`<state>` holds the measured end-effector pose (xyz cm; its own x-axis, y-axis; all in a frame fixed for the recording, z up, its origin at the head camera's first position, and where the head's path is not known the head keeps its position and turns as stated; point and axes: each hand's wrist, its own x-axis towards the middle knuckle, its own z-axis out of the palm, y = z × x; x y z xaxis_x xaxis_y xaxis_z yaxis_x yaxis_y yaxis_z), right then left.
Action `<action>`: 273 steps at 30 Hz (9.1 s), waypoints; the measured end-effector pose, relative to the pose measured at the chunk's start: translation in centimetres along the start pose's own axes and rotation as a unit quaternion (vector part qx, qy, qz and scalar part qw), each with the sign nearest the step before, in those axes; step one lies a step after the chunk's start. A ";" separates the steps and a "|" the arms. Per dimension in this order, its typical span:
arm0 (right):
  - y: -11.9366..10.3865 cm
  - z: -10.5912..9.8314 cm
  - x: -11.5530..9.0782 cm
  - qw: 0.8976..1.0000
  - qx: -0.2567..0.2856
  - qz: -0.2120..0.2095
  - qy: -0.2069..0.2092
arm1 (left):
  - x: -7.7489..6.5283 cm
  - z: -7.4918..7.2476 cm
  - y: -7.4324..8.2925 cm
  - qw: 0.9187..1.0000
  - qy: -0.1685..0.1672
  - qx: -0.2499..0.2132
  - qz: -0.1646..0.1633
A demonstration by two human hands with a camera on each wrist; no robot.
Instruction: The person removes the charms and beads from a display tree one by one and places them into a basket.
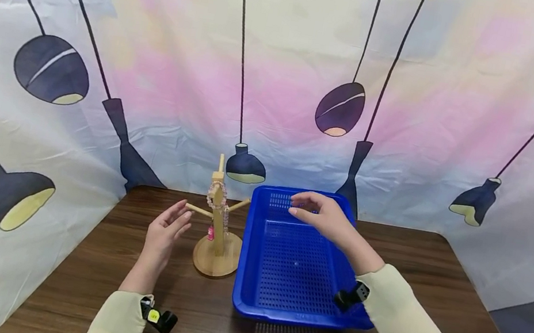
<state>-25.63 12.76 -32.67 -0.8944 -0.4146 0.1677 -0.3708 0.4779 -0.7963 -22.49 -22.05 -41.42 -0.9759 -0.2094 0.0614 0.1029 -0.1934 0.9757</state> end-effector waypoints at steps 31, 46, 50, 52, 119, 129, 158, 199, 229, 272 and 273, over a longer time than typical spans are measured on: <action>-2.9 8.7 5.2 0.989 0.138 0.000 0.047 | 1.0 2.0 -0.8 0.995 0.021 -0.098 -0.016; -4.5 10.1 6.4 0.986 0.162 -0.007 0.039 | 1.7 3.4 -1.5 0.983 0.038 -0.174 -0.034; -5.0 10.4 6.7 0.985 0.166 -0.008 0.041 | 1.8 3.6 -1.7 0.984 0.035 -0.172 -0.026; -5.1 10.5 6.9 0.985 0.167 -0.012 0.042 | 1.9 3.8 -1.9 0.984 0.036 -0.176 -0.019; -6.7 11.1 7.7 0.993 0.092 -0.045 0.066 | 2.2 5.1 -2.8 0.982 0.134 -0.122 0.049; -6.9 10.8 7.0 0.992 0.099 -0.055 0.046 | 1.8 5.2 -3.2 0.980 0.142 -0.130 0.057; -8.0 9.8 5.4 0.990 0.100 -0.098 0.016 | 1.8 5.1 -3.2 0.979 0.144 -0.134 0.057; -7.4 5.1 4.2 0.987 0.050 -0.091 -0.125 | 2.3 5.2 -3.0 0.979 0.128 -0.148 0.063; 0.7 3.3 4.4 0.985 0.006 -0.002 -0.173 | 2.1 4.9 -3.0 0.981 0.131 -0.133 0.056; 7.3 6.0 4.5 0.977 0.033 0.102 -0.186 | 2.0 5.2 -3.1 0.982 0.128 -0.130 0.056; 7.5 5.9 4.6 0.976 0.033 0.104 -0.186 | 1.9 5.2 -3.1 0.981 0.130 -0.130 0.057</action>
<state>-31.04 9.86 -41.34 -0.7913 -0.5728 -0.2140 -0.1631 0.5349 -0.8290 -25.71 -16.84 -43.27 -0.8770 -0.4742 0.0780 0.2868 -0.3863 0.8767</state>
